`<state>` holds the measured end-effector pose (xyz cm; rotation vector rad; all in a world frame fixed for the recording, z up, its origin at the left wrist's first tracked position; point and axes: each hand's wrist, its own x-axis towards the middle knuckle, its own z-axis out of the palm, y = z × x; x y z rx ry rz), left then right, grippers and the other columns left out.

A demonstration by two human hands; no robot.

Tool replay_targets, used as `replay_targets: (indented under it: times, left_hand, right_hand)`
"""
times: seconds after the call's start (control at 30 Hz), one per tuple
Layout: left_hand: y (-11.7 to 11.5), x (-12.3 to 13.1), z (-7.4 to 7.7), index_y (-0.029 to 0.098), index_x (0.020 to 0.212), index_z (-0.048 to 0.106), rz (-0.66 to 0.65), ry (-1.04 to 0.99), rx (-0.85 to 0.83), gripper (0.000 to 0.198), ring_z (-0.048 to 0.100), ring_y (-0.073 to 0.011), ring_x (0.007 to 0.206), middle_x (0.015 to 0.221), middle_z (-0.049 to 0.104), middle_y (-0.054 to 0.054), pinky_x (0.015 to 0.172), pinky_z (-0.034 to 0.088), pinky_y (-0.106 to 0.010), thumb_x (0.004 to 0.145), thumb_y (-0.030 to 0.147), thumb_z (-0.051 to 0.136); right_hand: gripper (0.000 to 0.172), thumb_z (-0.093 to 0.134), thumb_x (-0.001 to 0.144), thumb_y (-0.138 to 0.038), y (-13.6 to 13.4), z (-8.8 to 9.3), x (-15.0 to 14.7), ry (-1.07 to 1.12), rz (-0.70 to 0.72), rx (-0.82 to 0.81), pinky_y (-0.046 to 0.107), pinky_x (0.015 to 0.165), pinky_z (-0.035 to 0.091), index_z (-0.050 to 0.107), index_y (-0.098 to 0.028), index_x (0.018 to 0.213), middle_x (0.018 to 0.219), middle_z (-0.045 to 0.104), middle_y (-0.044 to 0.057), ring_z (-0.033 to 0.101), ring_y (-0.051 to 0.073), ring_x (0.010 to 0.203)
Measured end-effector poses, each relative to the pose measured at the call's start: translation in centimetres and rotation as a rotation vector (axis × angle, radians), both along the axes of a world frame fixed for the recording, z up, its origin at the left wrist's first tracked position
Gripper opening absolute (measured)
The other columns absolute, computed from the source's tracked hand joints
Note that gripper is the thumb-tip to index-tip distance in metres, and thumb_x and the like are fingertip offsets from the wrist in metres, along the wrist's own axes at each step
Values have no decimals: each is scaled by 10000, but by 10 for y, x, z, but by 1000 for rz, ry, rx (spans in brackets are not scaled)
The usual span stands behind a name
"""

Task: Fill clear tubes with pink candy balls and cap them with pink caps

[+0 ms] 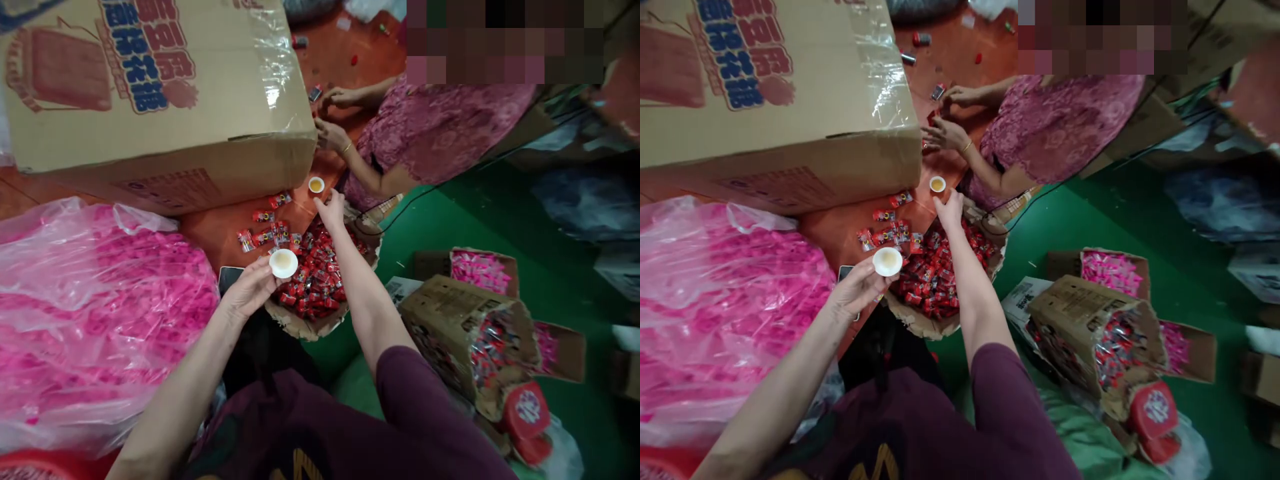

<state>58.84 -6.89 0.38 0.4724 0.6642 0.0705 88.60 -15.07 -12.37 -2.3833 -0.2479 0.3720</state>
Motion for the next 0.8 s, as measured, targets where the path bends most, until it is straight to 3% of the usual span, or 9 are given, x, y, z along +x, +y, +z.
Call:
replay_targets:
  times: [0.13,0.23,0.5,0.67,0.8]
  left_hand:
    - [7,18,2,152,1117,858,30,-5,-1,596,768,-172,871,1003,850,-70,785,643,-246,619,367,1105]
    - [8,25,1,152,997,870,50,0,-2,515,770,-168,879,995,852,-66,808,647,-243,602,378,1113]
    - [12,31,-14,143,1100,838,42,6,44,601,745,-163,879,1003,826,-60,817,613,-262,619,395,1094]
    - [15,34,-13,146,1103,821,62,-30,42,555,736,-178,874,984,802,-57,850,634,-310,655,367,1062]
    - [14,31,-13,144,1067,819,118,-22,7,515,761,-196,948,1062,824,-73,858,649,-303,640,308,1056]
  right_hand:
    - [783,810,875,-257,23,-20,24,-4,13,-50,473,1248,482,519,-10,1559,1489,570,282,622,353,1389]
    - [757,801,874,-262,29,-28,28,-8,39,-58,488,1245,485,518,-43,1541,1495,561,278,594,363,1428]
    - [559,742,875,-246,31,-36,27,-30,27,-13,482,1229,500,579,-125,1396,1427,598,223,603,336,1393]
    - [540,761,856,-271,16,-24,14,-33,76,61,488,1188,530,552,-153,1339,1380,676,206,667,325,1309]
    - [613,799,854,-409,-12,8,-21,1,194,170,495,1086,584,506,-198,1350,1279,753,144,733,306,1145]
